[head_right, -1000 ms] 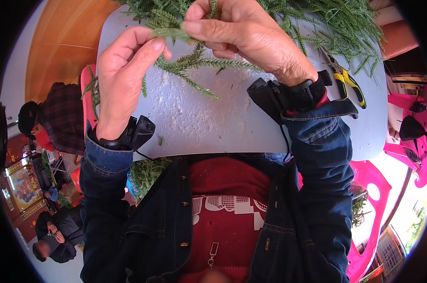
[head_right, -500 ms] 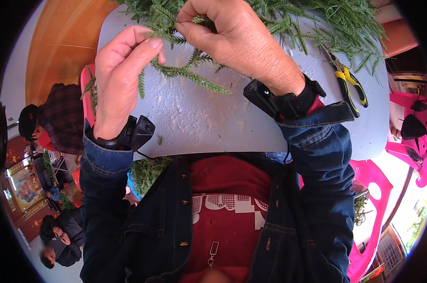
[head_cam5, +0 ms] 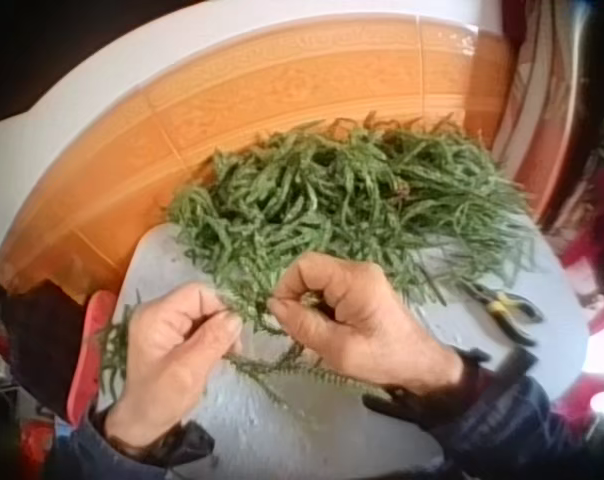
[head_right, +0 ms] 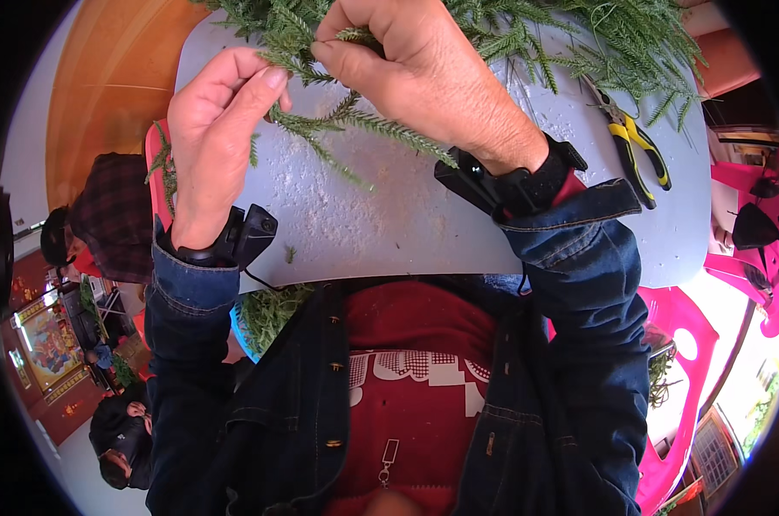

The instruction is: The recorder is sorting and cleaning small green plant sprigs on a table.

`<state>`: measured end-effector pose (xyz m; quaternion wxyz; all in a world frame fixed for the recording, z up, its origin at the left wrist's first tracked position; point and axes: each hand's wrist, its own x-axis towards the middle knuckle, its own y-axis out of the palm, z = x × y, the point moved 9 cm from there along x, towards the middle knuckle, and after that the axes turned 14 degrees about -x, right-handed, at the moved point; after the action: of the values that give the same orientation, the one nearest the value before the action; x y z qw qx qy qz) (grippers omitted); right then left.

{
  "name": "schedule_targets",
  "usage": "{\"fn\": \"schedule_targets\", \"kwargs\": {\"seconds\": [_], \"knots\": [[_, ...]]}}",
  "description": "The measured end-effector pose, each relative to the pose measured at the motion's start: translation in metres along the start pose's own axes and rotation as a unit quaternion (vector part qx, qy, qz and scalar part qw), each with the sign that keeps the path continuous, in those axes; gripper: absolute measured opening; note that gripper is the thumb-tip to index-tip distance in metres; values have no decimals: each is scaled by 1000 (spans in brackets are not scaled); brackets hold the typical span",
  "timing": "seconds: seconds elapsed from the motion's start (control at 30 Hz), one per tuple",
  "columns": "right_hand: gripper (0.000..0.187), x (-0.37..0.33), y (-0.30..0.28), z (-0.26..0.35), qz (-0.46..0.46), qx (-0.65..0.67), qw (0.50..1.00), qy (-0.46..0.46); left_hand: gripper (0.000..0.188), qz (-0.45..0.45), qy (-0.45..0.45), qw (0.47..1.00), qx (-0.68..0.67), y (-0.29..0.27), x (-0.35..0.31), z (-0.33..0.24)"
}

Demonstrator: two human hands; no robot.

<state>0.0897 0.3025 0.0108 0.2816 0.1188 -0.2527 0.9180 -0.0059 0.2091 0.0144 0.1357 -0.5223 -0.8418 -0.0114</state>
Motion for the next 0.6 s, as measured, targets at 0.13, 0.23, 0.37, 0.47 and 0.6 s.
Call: {"fn": "schedule_targets", "kwargs": {"seconds": [0.13,0.23,0.37,0.47,0.6], "knots": [[8,-1,4,-8,21,59,998,28,9,2,-3,1000,8,-1,-3,-1],[7,-1,7,-16,21,122,991,47,8,2,-14,1000,-16,-1,-5,1],[6,1,9,-13,47,160,985,44,7,1,-28,997,-75,-2,-7,3],[4,-1,18,-15,106,190,971,101,8,-7,-35,997,-73,-5,-10,3],[3,-3,20,-16,103,248,960,84,9,-22,22,1000,1,-6,-16,-7]]}}
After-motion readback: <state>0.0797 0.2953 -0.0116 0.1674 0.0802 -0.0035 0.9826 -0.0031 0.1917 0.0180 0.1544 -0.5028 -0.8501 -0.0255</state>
